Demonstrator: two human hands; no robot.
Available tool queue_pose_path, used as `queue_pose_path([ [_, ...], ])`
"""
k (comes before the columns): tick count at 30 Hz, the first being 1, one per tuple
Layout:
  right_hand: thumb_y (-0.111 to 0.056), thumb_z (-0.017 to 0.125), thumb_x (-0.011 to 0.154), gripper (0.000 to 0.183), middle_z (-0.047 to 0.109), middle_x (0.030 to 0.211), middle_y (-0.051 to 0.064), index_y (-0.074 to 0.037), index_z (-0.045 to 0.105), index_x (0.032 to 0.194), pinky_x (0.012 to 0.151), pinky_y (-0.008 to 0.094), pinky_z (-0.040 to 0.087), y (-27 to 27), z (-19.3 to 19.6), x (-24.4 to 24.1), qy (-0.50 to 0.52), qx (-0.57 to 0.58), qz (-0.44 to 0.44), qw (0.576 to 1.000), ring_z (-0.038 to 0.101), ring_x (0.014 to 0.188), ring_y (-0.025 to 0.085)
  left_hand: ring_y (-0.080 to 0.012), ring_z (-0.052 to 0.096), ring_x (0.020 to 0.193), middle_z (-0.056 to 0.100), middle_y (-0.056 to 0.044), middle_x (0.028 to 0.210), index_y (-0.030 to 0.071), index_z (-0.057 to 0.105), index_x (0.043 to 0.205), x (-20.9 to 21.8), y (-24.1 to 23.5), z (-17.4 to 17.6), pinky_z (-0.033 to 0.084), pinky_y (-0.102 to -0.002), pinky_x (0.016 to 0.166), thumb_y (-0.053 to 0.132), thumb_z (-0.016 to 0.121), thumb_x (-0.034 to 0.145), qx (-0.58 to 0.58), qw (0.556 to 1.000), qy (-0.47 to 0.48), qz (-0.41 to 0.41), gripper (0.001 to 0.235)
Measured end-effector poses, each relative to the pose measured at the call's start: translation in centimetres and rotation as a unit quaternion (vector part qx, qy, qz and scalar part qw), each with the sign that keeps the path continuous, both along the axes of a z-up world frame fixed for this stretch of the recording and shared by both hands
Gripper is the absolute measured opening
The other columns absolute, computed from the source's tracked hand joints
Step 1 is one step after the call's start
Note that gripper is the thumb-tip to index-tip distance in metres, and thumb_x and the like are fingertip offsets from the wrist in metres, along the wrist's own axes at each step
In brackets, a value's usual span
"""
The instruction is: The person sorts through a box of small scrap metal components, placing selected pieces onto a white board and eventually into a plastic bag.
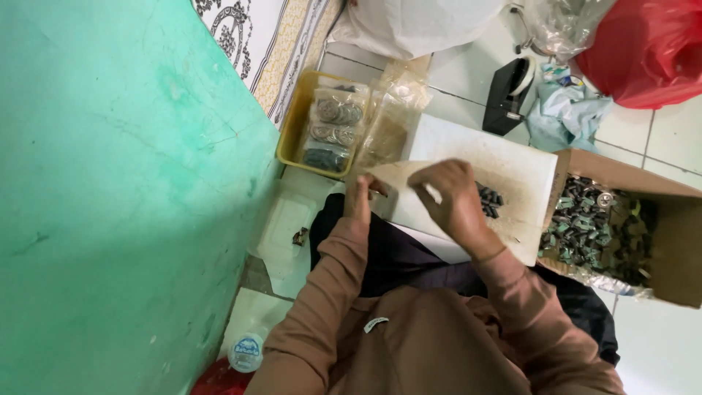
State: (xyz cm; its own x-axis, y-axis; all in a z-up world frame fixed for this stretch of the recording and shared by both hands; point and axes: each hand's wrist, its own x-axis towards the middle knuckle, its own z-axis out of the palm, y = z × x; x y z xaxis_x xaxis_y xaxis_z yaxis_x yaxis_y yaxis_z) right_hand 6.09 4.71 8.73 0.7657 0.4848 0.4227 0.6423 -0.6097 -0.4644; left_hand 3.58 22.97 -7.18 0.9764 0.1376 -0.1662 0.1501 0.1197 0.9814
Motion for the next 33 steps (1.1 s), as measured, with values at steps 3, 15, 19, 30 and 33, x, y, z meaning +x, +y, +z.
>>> queue_pose_path([
  [3, -0.010, 0.077, 0.087, 0.007, 0.077, 0.094, 0.002, -0.016, 0.075, 0.091, 0.095, 0.044, 0.046, -1.1, 1.8, -7.6, -0.047, 0.017, 0.039, 0.998, 0.070, 0.092, 0.026, -0.0208, 0.060, 0.075, 0.055, -0.005, 0.077, 0.012, 0.050, 0.084, -0.3, 2.1, -1.8, 0.047, -0.041, 0.083, 0.071, 0.036, 0.103, -0.045, 0.984, 0.168, 0.045, 0.064],
  [15, -0.041, 0.080, 0.087, 0.028, 0.074, 0.101, 0.003, -0.017, 0.074, 0.100, 0.085, 0.044, 0.046, -9.9, 3.7, -17.0, -0.012, 0.016, 0.098, 0.995, 0.067, 0.095, 0.031, -0.0166, 0.071, 0.096, 0.079, -0.015, 0.090, 0.004, 0.080, 0.101, -10.8, -3.6, 12.3, 0.059, -0.036, 0.081, 0.016, 0.087, 0.088, 0.043, 0.992, -0.117, 0.020, 0.019],
  [19, -0.022, 0.082, 0.090, 0.026, 0.072, 0.111, 0.009, -0.010, 0.076, 0.113, 0.087, 0.045, 0.053, -11.1, 9.9, -16.0, -0.073, 0.063, 0.017, 0.995, 0.066, 0.098, 0.034, -0.0162, 0.073, 0.087, 0.077, -0.011, 0.082, 0.004, 0.078, 0.093, -13.1, -6.8, 17.6, 0.061, -0.039, 0.070, 0.010, 0.088, 0.084, 0.101, 0.981, -0.164, -0.008, 0.014],
  [30, -0.019, 0.086, 0.090, 0.016, 0.071, 0.094, 0.003, -0.014, 0.080, 0.104, 0.085, 0.035, 0.050, -12.9, 9.6, -16.2, -0.190, 0.016, -0.047, 0.980, 0.065, 0.094, 0.025, -0.0287, 0.075, 0.074, 0.075, -0.012, 0.077, 0.011, 0.080, 0.096, -14.8, -11.2, 17.2, 0.059, -0.037, 0.063, 0.011, 0.092, 0.080, 0.112, 0.965, -0.236, -0.008, 0.020],
  [33, -0.023, 0.086, 0.088, 0.022, 0.072, 0.091, 0.001, -0.016, 0.077, 0.107, 0.087, 0.037, 0.048, -13.8, 9.0, -16.5, -0.143, 0.000, -0.058, 0.988, 0.065, 0.096, 0.025, -0.0293, 0.076, 0.082, 0.078, -0.014, 0.086, 0.009, 0.080, 0.109, -14.8, -11.2, 14.1, 0.060, -0.039, 0.069, 0.011, 0.090, 0.083, 0.081, 0.971, -0.225, -0.023, 0.029],
])
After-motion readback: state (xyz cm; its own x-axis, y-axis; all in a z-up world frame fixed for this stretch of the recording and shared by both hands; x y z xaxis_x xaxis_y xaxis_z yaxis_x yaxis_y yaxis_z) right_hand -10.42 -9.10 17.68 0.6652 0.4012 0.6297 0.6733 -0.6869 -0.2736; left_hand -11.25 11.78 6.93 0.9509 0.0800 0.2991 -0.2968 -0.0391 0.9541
